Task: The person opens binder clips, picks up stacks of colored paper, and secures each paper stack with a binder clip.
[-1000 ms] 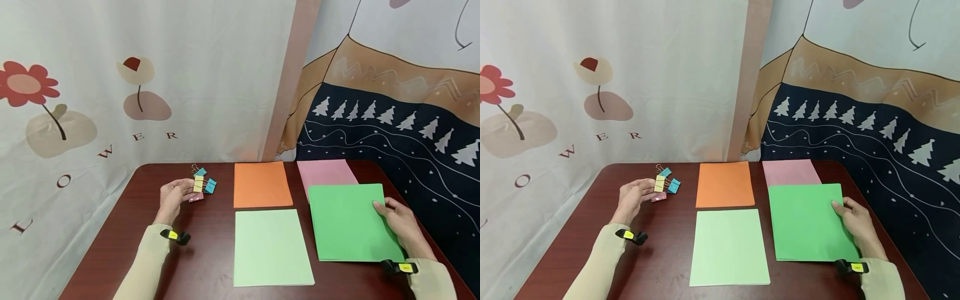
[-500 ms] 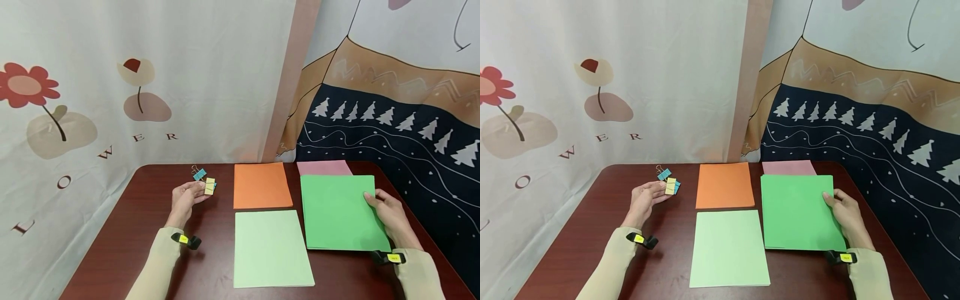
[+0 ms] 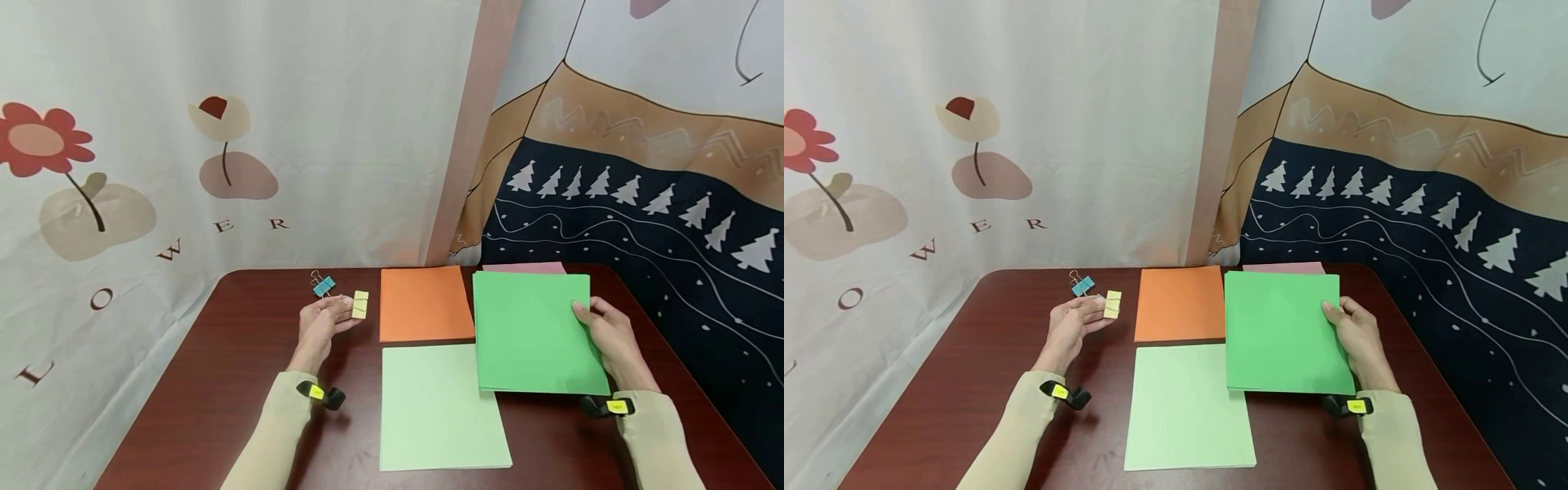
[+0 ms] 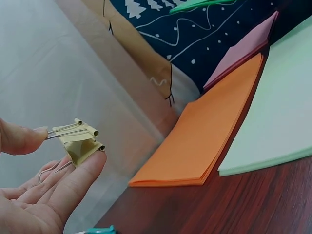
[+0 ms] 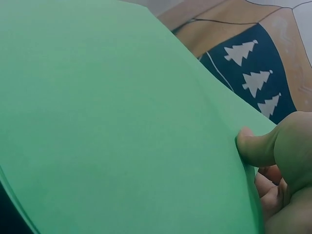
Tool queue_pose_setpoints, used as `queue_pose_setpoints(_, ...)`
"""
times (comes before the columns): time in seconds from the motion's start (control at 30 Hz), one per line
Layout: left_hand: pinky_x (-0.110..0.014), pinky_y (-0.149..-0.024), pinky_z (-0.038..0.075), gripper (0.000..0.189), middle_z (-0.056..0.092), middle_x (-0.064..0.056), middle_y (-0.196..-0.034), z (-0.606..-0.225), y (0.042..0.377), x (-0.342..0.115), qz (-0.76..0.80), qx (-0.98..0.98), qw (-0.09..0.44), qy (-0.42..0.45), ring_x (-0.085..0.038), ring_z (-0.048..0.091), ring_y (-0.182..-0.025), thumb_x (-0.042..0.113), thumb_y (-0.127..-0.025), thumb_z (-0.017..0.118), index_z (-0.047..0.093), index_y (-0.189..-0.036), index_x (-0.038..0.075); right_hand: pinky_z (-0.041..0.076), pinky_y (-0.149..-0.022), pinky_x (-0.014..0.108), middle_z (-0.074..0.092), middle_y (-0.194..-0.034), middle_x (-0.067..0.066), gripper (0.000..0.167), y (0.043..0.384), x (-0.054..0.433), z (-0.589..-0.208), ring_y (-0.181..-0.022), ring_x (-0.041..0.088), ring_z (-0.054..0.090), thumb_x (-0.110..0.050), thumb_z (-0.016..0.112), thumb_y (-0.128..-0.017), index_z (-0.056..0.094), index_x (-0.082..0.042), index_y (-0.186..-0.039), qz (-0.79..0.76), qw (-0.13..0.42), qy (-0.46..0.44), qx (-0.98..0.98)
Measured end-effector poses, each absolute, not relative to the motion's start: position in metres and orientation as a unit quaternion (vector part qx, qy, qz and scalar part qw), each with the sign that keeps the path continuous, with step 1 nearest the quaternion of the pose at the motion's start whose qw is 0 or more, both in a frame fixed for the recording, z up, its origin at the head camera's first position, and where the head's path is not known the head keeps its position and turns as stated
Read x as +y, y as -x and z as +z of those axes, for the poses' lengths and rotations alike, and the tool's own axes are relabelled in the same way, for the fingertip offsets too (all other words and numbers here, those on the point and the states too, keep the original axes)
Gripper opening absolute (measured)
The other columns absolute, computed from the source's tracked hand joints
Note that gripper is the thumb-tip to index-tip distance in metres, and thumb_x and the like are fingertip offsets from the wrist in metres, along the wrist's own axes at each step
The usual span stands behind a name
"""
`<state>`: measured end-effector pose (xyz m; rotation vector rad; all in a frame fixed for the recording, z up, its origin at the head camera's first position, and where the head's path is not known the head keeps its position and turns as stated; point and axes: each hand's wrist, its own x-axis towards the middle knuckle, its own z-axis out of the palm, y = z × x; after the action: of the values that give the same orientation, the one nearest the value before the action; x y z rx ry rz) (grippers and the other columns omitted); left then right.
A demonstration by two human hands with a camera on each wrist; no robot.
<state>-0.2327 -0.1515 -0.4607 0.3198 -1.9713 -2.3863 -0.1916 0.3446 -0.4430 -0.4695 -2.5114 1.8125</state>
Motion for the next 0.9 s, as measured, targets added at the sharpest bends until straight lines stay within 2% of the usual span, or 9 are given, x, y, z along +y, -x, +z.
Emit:
queue_pose_setpoints(0.2,-0.038,-0.076,0.066,0.031,0.074,-0.002,-0.088,-0.460,0.232,-0.140,-0.775,-0.625,0.011,-0.091,-0.014,0.076,-0.076,0.002,-0.097,0.064,0.062,-0.123,-0.014,0.052,-0.058,0.033,0.052,-0.070,-0.011,0.034,0.199,0.331,-0.443,-0.062,0.013,0.056,-0.056,0.057,-0.100,0.055,-0.022,-0.097,0.589,0.010,0.141,-0.796)
queue_pose_setpoints(0.47,-0.039,-0.079,0.065,0.025,0.073,-0.003,-0.087,-0.461,0.232,-0.128,-0.793,-0.602,0.007,-0.096,-0.015,0.076,-0.078,0.003,-0.096,0.065,0.065,-0.116,-0.011,0.054,-0.061,0.031,0.063,-0.086,-0.023,0.034,0.206,0.314,-0.441,-0.068,0.007,0.060,-0.054,0.061,-0.098,0.057,-0.020,-0.102,0.607,0.012,0.167,-0.777)
queue_pose_setpoints(0.7,-0.040,-0.078,0.065,0.024,0.074,-0.005,-0.089,-0.463,0.231,-0.116,-0.803,-0.588,0.010,-0.093,-0.017,0.076,-0.079,0.003,-0.097,0.063,0.062,-0.116,-0.011,0.053,-0.059,0.030,0.060,-0.071,-0.016,0.029,0.212,0.298,-0.440,-0.063,0.007,0.058,-0.052,0.060,-0.100,0.059,-0.022,-0.101,0.611,0.017,0.174,-0.772)
queue_pose_setpoints(0.9,-0.040,-0.079,0.065,0.023,0.074,-0.008,-0.091,-0.464,0.229,-0.108,-0.813,-0.575,0.008,-0.089,-0.018,0.076,-0.080,0.002,-0.098,0.061,0.062,-0.117,-0.012,0.052,-0.057,0.028,0.063,-0.068,-0.015,0.024,0.218,0.284,-0.441,-0.061,0.006,0.059,-0.044,0.063,-0.101,0.060,-0.021,-0.097,0.640,0.029,0.166,-0.749)
